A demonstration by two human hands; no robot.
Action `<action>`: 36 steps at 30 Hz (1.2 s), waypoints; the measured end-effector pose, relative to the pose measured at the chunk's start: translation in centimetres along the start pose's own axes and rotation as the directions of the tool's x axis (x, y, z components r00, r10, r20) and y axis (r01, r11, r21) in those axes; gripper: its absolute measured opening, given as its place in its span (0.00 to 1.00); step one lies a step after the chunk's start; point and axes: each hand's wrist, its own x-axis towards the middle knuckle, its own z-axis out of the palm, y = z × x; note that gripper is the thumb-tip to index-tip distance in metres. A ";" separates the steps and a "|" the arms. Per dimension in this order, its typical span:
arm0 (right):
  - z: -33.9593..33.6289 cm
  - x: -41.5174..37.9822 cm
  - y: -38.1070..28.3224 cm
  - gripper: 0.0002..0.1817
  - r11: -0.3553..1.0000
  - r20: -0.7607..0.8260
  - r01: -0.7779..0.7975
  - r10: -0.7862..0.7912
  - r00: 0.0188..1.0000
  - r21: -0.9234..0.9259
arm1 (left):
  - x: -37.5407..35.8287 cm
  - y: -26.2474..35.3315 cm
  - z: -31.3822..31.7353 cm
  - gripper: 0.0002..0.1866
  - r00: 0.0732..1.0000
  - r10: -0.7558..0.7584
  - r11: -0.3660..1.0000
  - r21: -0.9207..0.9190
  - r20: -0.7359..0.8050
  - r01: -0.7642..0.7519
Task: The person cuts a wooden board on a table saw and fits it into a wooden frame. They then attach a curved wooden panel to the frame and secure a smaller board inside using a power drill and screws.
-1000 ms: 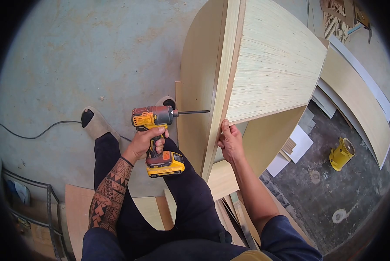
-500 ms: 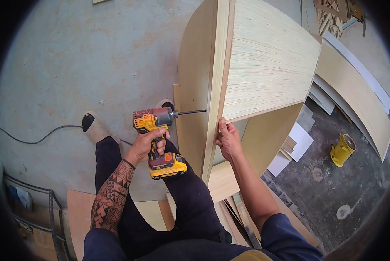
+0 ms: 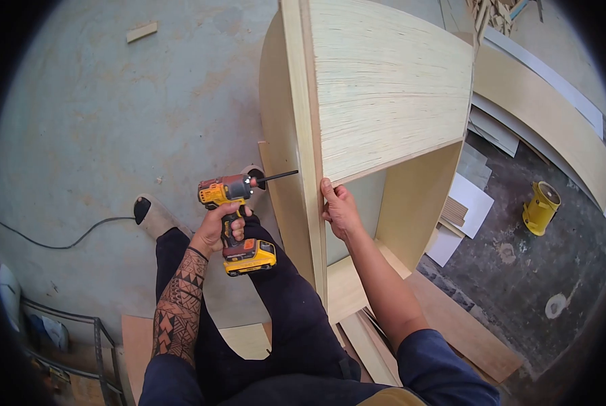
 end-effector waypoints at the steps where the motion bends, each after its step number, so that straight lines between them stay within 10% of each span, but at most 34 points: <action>1: 0.0 0.3 0.2 0.27 1.000 -0.012 0.013 -0.012 1.000 0.001 | -0.1 0.0 -0.6 0.18 0.999 -0.015 0.998 -0.057 -0.039 0.013; 8: 0.8 0.7 2.0 0.34 0.997 -0.080 0.080 -0.080 0.994 0.005 | -8.6 1.1 -2.7 0.18 0.936 0.145 0.982 -0.065 -0.320 -0.175; 11: 3.2 -0.4 2.6 0.55 0.971 -0.470 0.217 -0.239 0.850 -0.102 | -14.6 2.0 -1.7 0.17 0.818 0.347 0.912 -0.040 -0.459 -0.409; 15: 7.1 -3.8 5.1 0.42 0.973 -0.648 0.231 -0.159 0.745 0.027 | -23.7 3.0 0.1 0.18 0.741 0.489 0.859 0.105 -0.460 -0.501; 20: 10.4 -13.4 3.1 0.25 0.745 -0.117 0.156 -0.105 0.988 0.648 | -34.5 1.5 4.0 0.18 0.731 0.542 0.832 0.385 -0.415 -0.399; 26: 16.2 -22.6 -1.5 0.18 0.540 0.293 -0.156 -0.178 0.939 0.827 | -39.5 0.3 10.5 0.17 0.775 0.596 0.588 0.771 -0.210 -0.243; 36: 16.0 -28.2 -2.1 0.07 0.400 0.306 -0.192 -0.243 0.921 0.896 | -41.9 0.1 13.6 0.15 0.834 0.541 0.587 0.759 -0.110 -0.281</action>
